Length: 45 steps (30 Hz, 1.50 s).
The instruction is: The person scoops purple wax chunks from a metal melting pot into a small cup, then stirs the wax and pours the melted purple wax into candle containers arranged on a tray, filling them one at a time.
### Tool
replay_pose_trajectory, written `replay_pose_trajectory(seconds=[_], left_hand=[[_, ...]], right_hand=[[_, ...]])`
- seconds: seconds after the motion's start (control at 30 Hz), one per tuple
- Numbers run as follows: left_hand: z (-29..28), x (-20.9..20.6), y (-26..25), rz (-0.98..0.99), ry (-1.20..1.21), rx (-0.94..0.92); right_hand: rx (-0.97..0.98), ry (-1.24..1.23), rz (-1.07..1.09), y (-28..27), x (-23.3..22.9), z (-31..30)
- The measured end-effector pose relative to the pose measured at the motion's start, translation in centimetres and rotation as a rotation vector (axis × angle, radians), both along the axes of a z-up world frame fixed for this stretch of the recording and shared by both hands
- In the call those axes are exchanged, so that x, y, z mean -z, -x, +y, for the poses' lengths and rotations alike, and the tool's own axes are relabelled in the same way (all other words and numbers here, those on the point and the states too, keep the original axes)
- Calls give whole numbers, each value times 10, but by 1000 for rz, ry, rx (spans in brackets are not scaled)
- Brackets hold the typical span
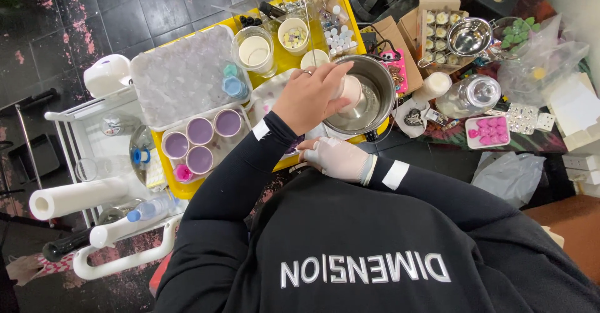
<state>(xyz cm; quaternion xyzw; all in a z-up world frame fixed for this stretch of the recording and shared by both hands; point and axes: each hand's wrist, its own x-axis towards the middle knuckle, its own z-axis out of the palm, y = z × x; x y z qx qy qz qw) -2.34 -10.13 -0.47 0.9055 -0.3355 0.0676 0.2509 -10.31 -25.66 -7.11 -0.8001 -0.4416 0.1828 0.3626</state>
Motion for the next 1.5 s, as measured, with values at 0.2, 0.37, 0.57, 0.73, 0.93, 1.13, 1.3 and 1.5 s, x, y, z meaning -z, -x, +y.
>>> replay_pose_trajectory(seconds=[0.2,0.37,0.57,0.73,0.93,1.13,1.3,1.5], left_hand=[[5,4,2,87,326,-8],[22,23,-1,762,903,-122],[49,27,11,1181,1455,162],[73,30,23,1194,1438,289],[107,38,34,937,1045,297],[109,49,24,681,716,-28],[90,74,3,514,218,-279],[86,131,-18,391,148,-368]], right_hand=[[12,13,52,-4,7,4],[24,13,29,-4,-3,6],[20,8,-44,-3,-8,9],[56,-36,-47,-3,-8,11],[41,62,-21,0,-14,14],[34,28,-185,4,-2,11],[97,-58,-223,8,-11,4],[118,6,-282,17,-10,2]])
